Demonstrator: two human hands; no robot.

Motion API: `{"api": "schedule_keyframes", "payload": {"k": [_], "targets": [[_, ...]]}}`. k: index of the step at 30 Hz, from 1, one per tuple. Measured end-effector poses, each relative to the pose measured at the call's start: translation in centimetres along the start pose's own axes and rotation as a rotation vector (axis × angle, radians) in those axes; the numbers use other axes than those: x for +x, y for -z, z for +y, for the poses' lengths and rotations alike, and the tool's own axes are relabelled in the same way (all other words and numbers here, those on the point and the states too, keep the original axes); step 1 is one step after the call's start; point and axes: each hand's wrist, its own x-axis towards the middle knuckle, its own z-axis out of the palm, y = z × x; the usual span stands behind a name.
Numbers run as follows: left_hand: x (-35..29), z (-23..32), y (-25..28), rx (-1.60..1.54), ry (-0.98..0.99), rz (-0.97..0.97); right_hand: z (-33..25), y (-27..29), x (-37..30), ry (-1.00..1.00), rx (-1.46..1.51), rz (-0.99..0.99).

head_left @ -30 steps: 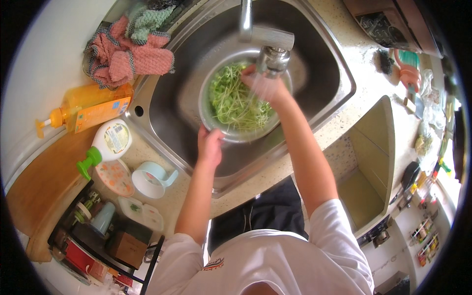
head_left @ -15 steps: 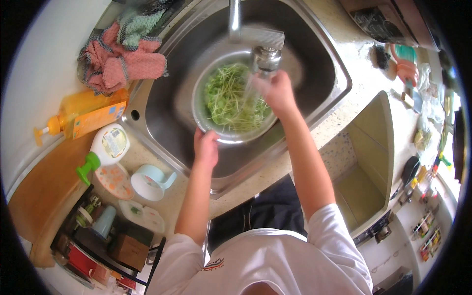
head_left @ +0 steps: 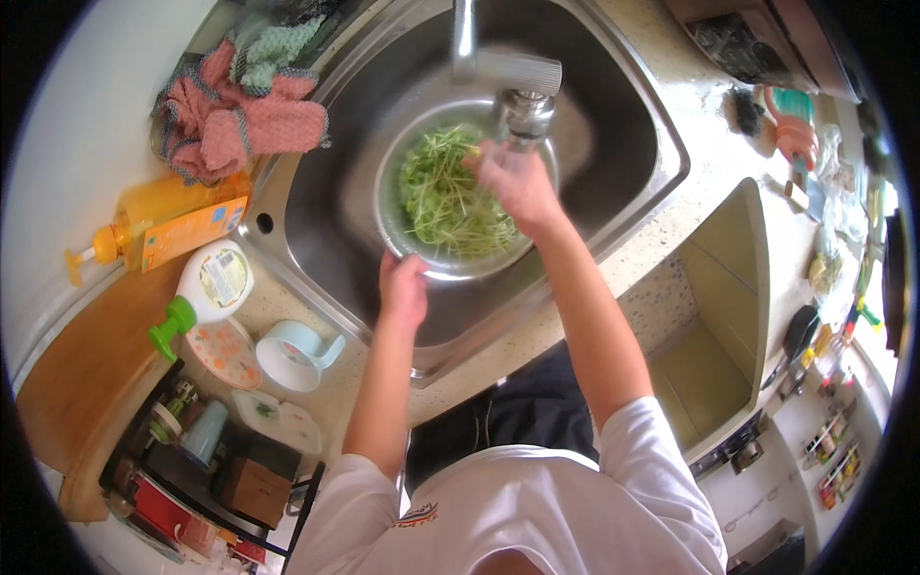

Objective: The person washes green sprouts in a bowl under a kitchen faucet by running water over them and stirring them by hand.

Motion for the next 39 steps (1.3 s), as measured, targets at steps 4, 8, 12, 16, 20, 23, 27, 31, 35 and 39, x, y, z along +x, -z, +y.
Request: {"api": "schedule_keyframes", "payload": {"k": [4, 8, 12, 16, 20, 23, 27, 31, 35, 39], "targets": [[0.2, 0.0, 0.1, 0.019, 0.008, -0.009, -0.1, -0.3, 0.1, 0.031, -0.071, -0.038], [0.0, 0.6, -1.8, 0.081, -0.008, -0.018, 1.6, -0.2, 1.0, 0.046, -0.064, -0.049], [1.7, 0.0, -0.1, 0.077, 0.049, 0.026, 0.1, -1.4, 1.0, -0.054, -0.102, -0.097], [2.6, -0.7, -0.1, 0.153, 0.121, 0.015, 0.8, -0.9, 1.2, -0.018, -0.131, -0.107], [2.5, -0.5, -0.4, 0.237, 0.147, 0.059, 1.3, -0.8, 1.3, -0.006, -0.154, -0.115], [0.7, 0.9, -1.4, 0.252, 0.125, 0.068, 1.6, -0.4, 1.5, -0.015, -0.197, -0.109], [-0.1, 1.2, -1.2, 0.821, -0.585, 0.287, 1.6, -0.9, 1.6, -0.030, -0.260, -0.107], [-0.6, 4.7, -6.3, 0.839, -0.702, 0.048, 2.4, -0.6, 1.7, 0.067, -0.280, -0.128], [2.2, 4.4, -10.3, 0.461, -0.391, -0.090, 4.4, -0.3, 2.4, 0.188, -0.296, -0.114], [3.4, 4.5, -10.1, 0.423, -0.371, -0.088, 1.1, -1.2, 1.4, -0.089, -0.106, -0.149]]}}
